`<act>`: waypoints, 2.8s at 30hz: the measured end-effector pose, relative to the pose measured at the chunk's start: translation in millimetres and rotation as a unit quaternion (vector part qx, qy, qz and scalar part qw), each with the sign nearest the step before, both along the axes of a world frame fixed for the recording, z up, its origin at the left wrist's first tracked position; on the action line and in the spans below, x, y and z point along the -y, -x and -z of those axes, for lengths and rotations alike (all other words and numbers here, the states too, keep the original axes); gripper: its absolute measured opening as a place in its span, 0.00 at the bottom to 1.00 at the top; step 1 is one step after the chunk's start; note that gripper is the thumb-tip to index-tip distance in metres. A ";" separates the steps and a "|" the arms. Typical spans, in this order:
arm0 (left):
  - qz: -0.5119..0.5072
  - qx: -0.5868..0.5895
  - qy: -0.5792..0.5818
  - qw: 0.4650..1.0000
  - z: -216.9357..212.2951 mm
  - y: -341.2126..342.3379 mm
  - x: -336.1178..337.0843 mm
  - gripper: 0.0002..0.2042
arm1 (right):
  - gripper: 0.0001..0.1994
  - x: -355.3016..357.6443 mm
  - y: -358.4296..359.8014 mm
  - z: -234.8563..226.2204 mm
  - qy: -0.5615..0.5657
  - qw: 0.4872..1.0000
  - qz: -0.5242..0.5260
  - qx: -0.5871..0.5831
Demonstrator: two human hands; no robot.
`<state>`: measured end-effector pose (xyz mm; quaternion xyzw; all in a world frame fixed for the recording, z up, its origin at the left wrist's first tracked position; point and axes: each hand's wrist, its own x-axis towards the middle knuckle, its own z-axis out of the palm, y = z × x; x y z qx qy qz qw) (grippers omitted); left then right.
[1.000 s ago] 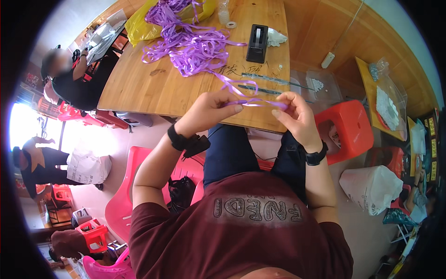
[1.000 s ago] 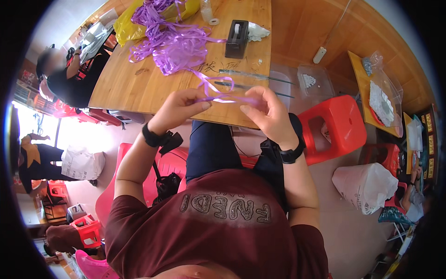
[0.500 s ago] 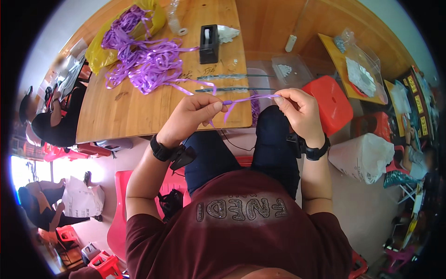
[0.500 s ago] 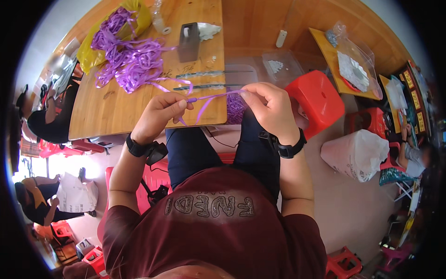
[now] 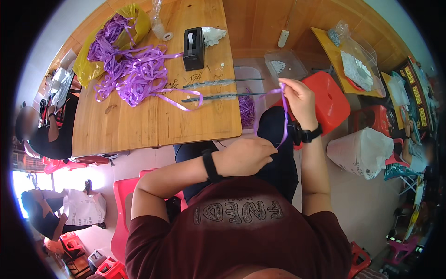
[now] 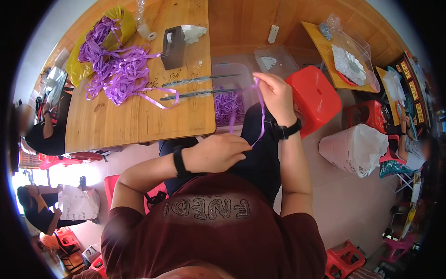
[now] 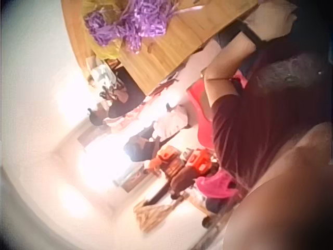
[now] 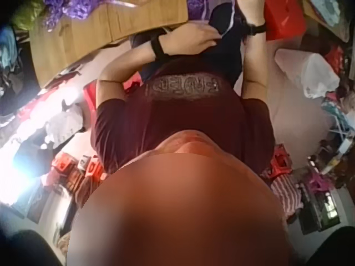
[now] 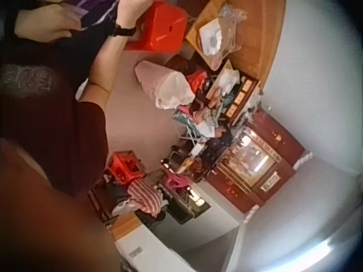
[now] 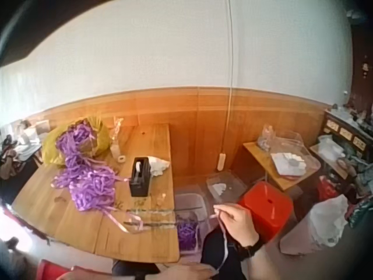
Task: Measure lengths of purple ribbon against a table scale, cut them, and apply tape.
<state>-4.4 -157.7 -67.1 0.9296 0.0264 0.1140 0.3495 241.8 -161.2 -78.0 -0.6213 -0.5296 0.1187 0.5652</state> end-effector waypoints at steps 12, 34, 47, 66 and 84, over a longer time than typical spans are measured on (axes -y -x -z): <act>-0.014 -0.066 0.041 0.997 -24.0 0.7 -33.3 0.15 | 0.10 -84.3 -20.7 41.0 0.034 0.989 -0.144 -0.005; -0.171 -0.166 -0.185 0.953 -19.7 -34.3 -151.1 0.19 | 0.12 -36.1 49.0 203.9 0.383 0.835 -0.176 -0.353; -0.066 -0.038 0.027 0.997 -28.9 22.4 -33.7 0.10 | 0.13 46.2 89.8 194.0 0.581 0.727 -0.234 -0.282; -0.137 -0.010 0.175 0.975 89.7 75.3 10.3 0.07 | 0.17 45.9 90.1 146.6 0.448 0.760 -0.199 -0.427; -0.235 -0.136 0.353 0.895 120.8 38.5 -18.4 0.11 | 0.19 88.7 83.5 149.0 0.518 0.758 -0.327 -0.226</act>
